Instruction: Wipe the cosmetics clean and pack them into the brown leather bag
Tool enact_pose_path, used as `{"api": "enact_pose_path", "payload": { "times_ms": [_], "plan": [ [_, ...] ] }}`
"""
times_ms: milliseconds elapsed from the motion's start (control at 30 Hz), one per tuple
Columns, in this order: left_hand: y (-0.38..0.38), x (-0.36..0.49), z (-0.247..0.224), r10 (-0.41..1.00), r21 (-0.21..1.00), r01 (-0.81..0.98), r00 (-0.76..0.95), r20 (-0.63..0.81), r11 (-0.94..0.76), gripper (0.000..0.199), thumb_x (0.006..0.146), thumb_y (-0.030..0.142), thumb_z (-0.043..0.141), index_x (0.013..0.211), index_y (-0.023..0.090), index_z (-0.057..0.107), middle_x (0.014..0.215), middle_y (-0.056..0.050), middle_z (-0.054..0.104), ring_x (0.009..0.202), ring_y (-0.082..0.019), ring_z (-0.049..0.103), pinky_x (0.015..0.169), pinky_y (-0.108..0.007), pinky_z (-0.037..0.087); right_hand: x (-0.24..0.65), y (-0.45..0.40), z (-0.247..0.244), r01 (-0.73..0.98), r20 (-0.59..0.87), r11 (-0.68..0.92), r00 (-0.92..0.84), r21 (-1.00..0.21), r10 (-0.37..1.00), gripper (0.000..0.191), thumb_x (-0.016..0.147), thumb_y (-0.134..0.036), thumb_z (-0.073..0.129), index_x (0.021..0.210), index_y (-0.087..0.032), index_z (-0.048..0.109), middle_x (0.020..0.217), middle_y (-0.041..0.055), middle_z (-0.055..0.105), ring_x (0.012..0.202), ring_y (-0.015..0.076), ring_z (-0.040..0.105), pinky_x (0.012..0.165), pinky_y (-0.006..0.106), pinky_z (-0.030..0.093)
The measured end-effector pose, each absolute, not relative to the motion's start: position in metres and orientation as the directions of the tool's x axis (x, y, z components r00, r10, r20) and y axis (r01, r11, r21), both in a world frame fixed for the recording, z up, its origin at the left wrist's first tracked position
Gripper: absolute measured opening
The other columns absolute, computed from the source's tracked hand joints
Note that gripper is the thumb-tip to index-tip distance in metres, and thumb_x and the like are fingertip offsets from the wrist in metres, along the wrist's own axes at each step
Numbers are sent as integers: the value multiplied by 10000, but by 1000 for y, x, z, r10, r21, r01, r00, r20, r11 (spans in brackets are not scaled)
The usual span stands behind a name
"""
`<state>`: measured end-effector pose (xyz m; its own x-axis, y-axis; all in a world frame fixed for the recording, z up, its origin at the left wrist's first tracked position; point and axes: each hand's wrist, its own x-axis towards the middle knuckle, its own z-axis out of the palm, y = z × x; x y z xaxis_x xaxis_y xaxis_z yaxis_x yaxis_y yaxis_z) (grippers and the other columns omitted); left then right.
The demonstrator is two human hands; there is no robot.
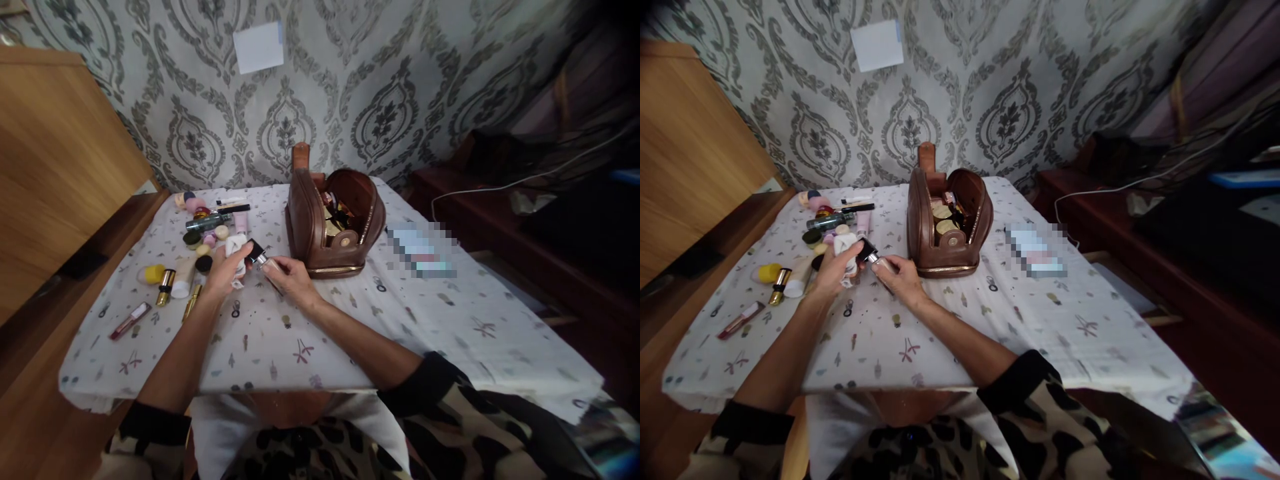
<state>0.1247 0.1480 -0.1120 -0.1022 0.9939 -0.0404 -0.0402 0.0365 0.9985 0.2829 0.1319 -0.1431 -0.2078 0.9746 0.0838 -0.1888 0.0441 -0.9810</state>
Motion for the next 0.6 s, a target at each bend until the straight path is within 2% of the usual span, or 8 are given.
{"api": "enact_pose_path", "payload": {
  "times_ms": [300,467,533,600],
  "plan": [
    [144,129,-111,998,998,35,-37,-42,43,442,595,521,810,727,153,603,500,29,554,388,-66,439,355,-172,254,283,137,-148,-169,125,89,-215,-982,969,376,687,-487,727,816,-134,704,616,-32,517,566,97,402,533,231,297],
    [145,128,-113,998,994,92,-22,-51,53,447,602,532,808,719,153,603,515,37,537,400,-63,422,366,-175,260,285,135,-146,-170,132,95,-219,-981,967,381,704,-507,725,795,-138,706,619,-25,527,594,110,424,542,230,309],
    [144,129,-112,999,992,115,-20,-40,42,449,621,540,795,782,157,625,555,40,540,430,-70,434,379,-176,280,286,134,-145,-186,122,82,-215,-979,969,388,709,-510,727,809,-135,711,636,-20,552,599,110,437,548,228,325],
    [141,129,-111,1000,987,159,-9,29,-27,446,682,535,755,921,173,654,657,30,580,504,-83,482,426,-175,340,285,134,-145,-230,113,63,-208,-971,972,401,701,-518,736,812,-133,706,665,-12,579,603,106,452,558,226,342]
  ]
}}
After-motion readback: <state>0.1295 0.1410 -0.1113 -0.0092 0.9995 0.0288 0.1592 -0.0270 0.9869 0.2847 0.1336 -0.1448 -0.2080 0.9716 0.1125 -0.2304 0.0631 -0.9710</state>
